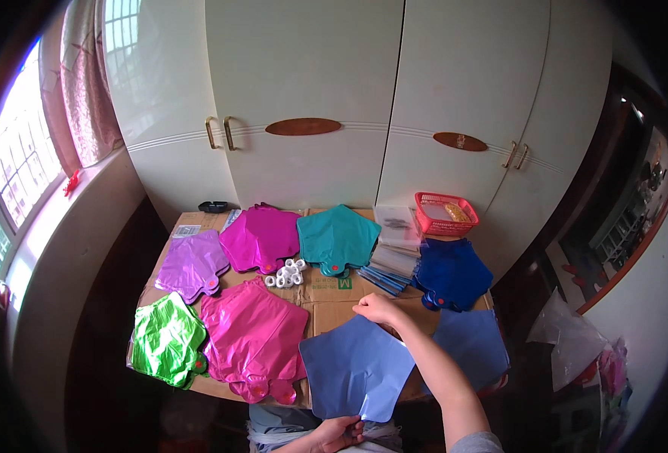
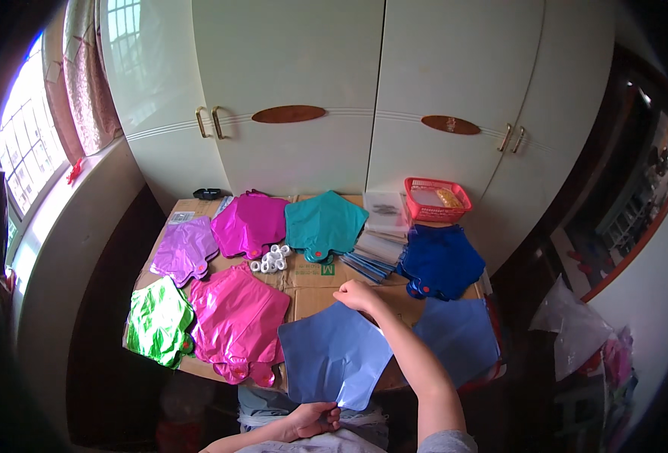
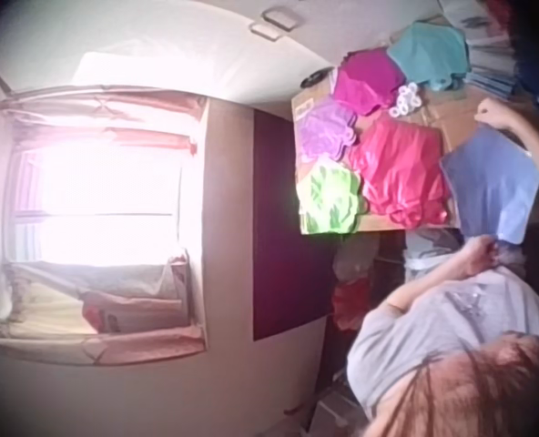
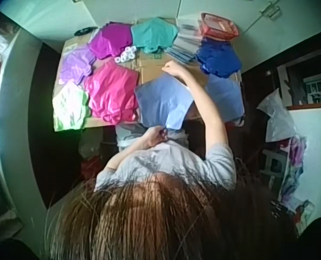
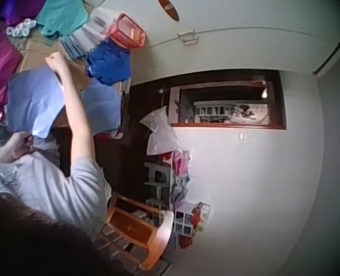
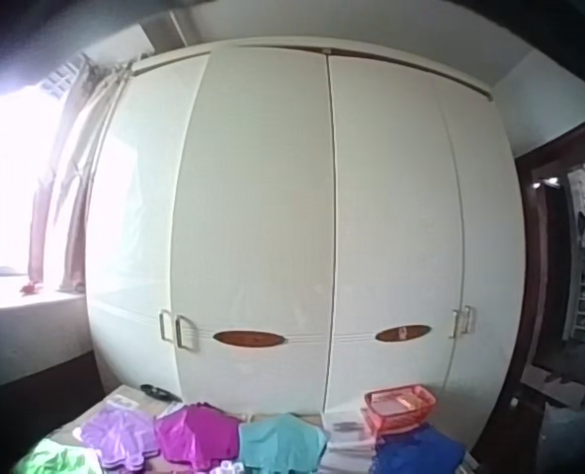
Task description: Folding colorful plastic sheets and placing them into clear packaging bags with cardboard inserts.
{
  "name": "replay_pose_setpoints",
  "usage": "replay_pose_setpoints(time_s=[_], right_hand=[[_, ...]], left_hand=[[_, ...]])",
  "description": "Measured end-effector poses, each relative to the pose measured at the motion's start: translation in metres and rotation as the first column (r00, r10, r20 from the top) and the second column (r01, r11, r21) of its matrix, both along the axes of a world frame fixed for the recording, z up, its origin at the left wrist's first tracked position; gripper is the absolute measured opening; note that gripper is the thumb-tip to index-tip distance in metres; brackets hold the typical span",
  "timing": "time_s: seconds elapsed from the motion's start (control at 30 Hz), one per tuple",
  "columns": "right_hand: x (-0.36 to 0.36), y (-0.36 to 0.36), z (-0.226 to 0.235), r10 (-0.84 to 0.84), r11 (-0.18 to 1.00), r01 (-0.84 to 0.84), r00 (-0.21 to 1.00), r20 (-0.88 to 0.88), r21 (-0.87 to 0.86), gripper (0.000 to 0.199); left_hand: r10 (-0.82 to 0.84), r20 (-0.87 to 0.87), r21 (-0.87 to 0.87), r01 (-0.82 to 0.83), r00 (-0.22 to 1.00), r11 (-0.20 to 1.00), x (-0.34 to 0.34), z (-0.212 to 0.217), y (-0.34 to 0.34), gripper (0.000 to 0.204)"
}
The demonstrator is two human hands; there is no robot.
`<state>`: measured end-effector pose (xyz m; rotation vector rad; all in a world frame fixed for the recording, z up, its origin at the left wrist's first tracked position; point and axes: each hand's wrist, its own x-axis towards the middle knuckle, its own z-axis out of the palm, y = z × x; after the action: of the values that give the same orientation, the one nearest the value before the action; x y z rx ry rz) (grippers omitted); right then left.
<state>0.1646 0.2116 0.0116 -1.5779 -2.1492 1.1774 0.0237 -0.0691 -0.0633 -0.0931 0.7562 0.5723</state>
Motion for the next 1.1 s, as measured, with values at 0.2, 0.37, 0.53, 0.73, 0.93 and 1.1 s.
replay_pose_setpoints(time_s=[0.2, 0.37, 0.53, 0.73, 0.93, 1.1], right_hand=[[0.005, 0.008, -0.003, 0.059, 0.997, -0.059, 0.998, 0.006, -0.046, 0.032], [0.003, 0.005, 0.002, 0.027, 0.996, -0.021, 0.998, 0.059, -0.092, 0.031], [0.000, 0.003, -0.001, 0.004, 0.999, -0.004, 1.000, 0.005, -0.038, 0.027], [0.000, 0.003, 0.004, 0.060, 0.996, -0.061, 0.998, 0.016, 0.061, 0.026], [0.000, 0.015, 0.020, 0.008, 0.893, -0.039, 0.998, 0.070, 0.447, 0.025], [-0.003, 0.013, 0.015, -0.017, 0.771, 0.054, 0.998, -0.065, 0.635, 0.031]], left_hand=[[-0.001, -0.085, 0.126, 0.012, 0.996, 0.992, 0.001, 0.005, -0.003, 0.015], [0.047, -0.053, -0.116, -0.053, 0.997, 0.992, 0.000, 0.040, 0.008, 0.017], [0.079, 0.012, -0.158, -0.076, 0.997, 0.985, -0.001, 0.045, 0.010, 0.018], [0.052, 0.185, -0.061, -0.042, 0.981, 0.997, -0.006, 0.015, 0.007, 0.018], [0.056, -0.129, 0.026, -0.053, 0.990, 0.998, 0.012, 0.081, 0.043, 0.014], [0.104, -0.111, -0.012, -0.106, 0.988, 0.994, 0.017, 0.063, 0.074, 0.014]])
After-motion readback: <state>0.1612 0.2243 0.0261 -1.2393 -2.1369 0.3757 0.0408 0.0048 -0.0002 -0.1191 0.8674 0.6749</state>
